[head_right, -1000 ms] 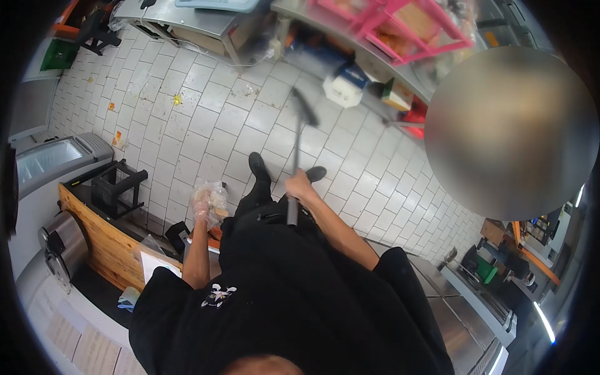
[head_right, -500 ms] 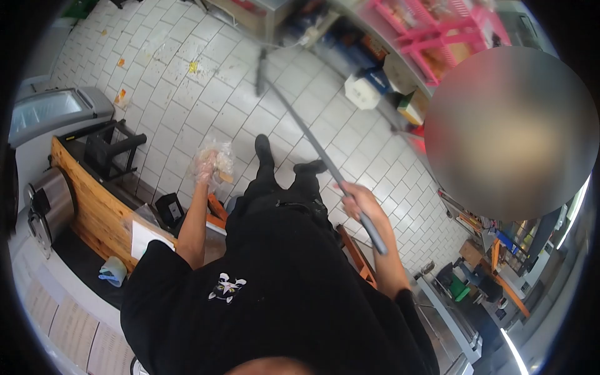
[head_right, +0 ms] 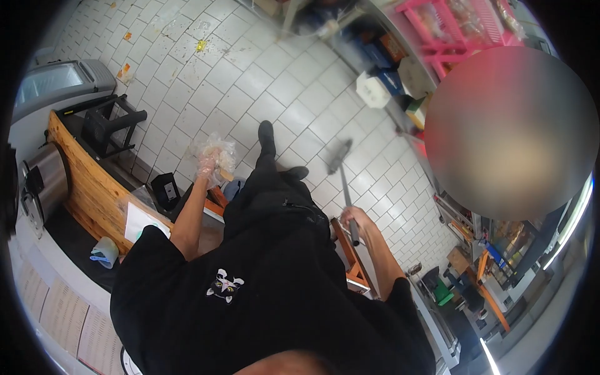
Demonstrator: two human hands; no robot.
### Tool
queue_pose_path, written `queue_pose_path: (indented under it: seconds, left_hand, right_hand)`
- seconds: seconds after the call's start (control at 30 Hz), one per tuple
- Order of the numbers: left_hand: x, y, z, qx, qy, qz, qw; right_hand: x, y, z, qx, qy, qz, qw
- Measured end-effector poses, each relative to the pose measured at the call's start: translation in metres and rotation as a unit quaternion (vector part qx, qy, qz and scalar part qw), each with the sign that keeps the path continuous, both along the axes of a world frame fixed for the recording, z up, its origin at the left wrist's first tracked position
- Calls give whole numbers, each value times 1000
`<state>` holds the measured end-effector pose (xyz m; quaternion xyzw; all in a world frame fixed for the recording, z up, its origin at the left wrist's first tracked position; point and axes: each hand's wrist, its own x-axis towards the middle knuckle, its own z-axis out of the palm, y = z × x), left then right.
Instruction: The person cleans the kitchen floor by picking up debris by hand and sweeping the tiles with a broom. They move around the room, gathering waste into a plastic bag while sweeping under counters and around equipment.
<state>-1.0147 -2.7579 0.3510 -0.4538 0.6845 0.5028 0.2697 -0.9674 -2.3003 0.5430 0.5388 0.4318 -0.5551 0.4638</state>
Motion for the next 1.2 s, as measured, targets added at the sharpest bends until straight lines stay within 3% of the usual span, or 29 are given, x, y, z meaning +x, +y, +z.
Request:
queue_pose_path:
  seconds: [0.07, 0.13, 0.2, 0.23, 0.27, 0.33, 0.4, 0.47, 0.57, 0.63, 0.77, 0.87, 0.97, 1.03, 1.1, 1.13, 1.2]
  left_hand:
    - [8, -7, -8, -3, 13, 26, 1000]
    - [19, -11, -19, -10, 46, 44, 998]
    - [34, -15, -38, -27, 76, 52, 995]
    - [46, -18, -43, -44, 104, 62, 992]
    - [53, -20, -44, -47, 104, 56, 992]
    - [64, -26, -39, -124, 45, -24, 991]
    - [65, -26, -26, -135, 31, -9, 990]
    - [59, -21, -6, -144, 17, 5, 989]
    - [57, -20, 7, -147, -33, 49, 987]
    - [56, -39, -27, -37, 45, 75, 995]
    - [37, -40, -25, 40, 164, 92, 981]
    - [26, -29, -48, 54, 138, 112, 983]
    - [3, -5, -43, 28, 115, 54, 992]
    - [-14, 12, -29, 0, 98, 6, 995]
    - [-30, 26, -13, -21, 88, -21, 996]
    - [-40, 31, -2, -28, 88, -29, 995]
    - [-50, 38, 8, -25, 101, -28, 994]
  right_hand:
    - [-16, -33, -8, -42, -28, 26, 998]
    - [-17, -58, -16, -36, -25, -20, 999]
    - [-49, -88, 1, -60, 31, 105, 992]
    - [-56, -98, -10, -103, 38, 83, 990]
    - [-66, -107, -23, -146, 48, 61, 986]
    - [-88, -129, -53, -204, 124, 118, 964]
    - [-126, -153, -66, -207, 97, 133, 964]
    - [-154, -163, -95, -291, 7, 9, 957]
    - [-178, -172, -131, -327, 29, 19, 945]
    - [-183, -168, -133, -331, 55, 9, 942]
    - [-131, -116, -67, -354, 115, 16, 928]
    - [-76, -59, 6, -223, 133, 67, 963]
    - [-40, -24, 80, -89, 105, 99, 986]
    - [-26, -20, 99, -52, 103, 108, 987]
    - [-26, -29, 113, 84, 125, 222, 963]
    - [-29, -29, 106, 88, 128, 222, 963]
    - [-36, -32, 81, 206, 103, 320, 919]
